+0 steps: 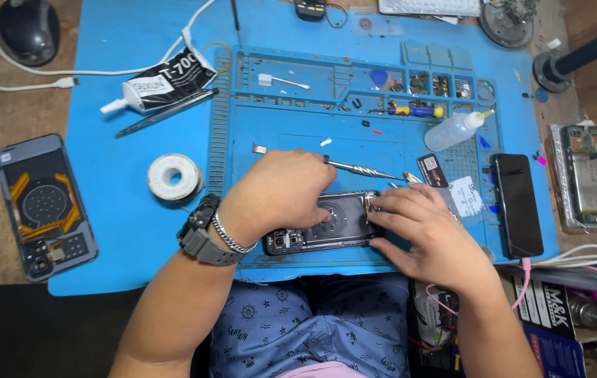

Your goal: The person pries at internal components of a mobile phone with a prying tool, handles a battery by hand, and presses a button to turn on the device. They swipe across the screen and turn the phone over to show the back.

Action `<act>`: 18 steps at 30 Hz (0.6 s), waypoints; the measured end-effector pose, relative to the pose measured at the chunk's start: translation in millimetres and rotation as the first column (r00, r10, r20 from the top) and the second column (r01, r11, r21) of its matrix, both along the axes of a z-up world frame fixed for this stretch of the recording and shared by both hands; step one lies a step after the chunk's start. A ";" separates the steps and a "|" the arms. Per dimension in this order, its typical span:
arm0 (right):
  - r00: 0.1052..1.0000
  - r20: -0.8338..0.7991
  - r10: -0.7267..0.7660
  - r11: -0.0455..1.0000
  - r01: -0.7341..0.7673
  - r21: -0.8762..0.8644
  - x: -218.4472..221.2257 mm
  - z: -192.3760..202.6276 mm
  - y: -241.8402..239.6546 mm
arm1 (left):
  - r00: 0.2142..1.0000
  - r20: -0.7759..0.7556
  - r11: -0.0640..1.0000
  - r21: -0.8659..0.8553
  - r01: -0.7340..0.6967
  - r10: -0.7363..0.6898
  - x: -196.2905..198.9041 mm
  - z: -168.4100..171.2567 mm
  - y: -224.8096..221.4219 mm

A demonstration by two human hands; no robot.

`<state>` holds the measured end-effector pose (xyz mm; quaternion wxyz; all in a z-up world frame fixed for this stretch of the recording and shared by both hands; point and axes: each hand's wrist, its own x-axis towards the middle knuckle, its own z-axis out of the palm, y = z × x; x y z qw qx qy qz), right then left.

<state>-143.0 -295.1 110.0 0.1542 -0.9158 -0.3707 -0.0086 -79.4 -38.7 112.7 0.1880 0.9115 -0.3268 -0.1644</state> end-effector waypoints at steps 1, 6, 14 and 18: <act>0.999 -0.013 -0.033 0.999 0.034 0.028 0.6 1.6 -1.2 | 1.000 -0.001 1.000 0.005 0.003 -0.003 -0.7 2.3 -0.1; 0.999 -0.026 -0.040 0.999 0.041 0.034 0.3 -3.8 -7.7 | 1.000 -0.004 1.000 0.001 0.017 -0.017 -4.0 3.8 -4.4; 0.986 0.163 0.029 0.999 -0.021 -0.048 -0.1 -18.4 -8.4 | 0.998 0.005 0.997 -0.045 0.064 -0.063 -7.7 10.0 -12.5; 0.950 0.308 0.049 0.996 -0.070 0.057 0.7 -14.4 -0.5 | 0.992 0.005 0.985 -0.119 0.126 -0.127 -11.2 8.4 -20.8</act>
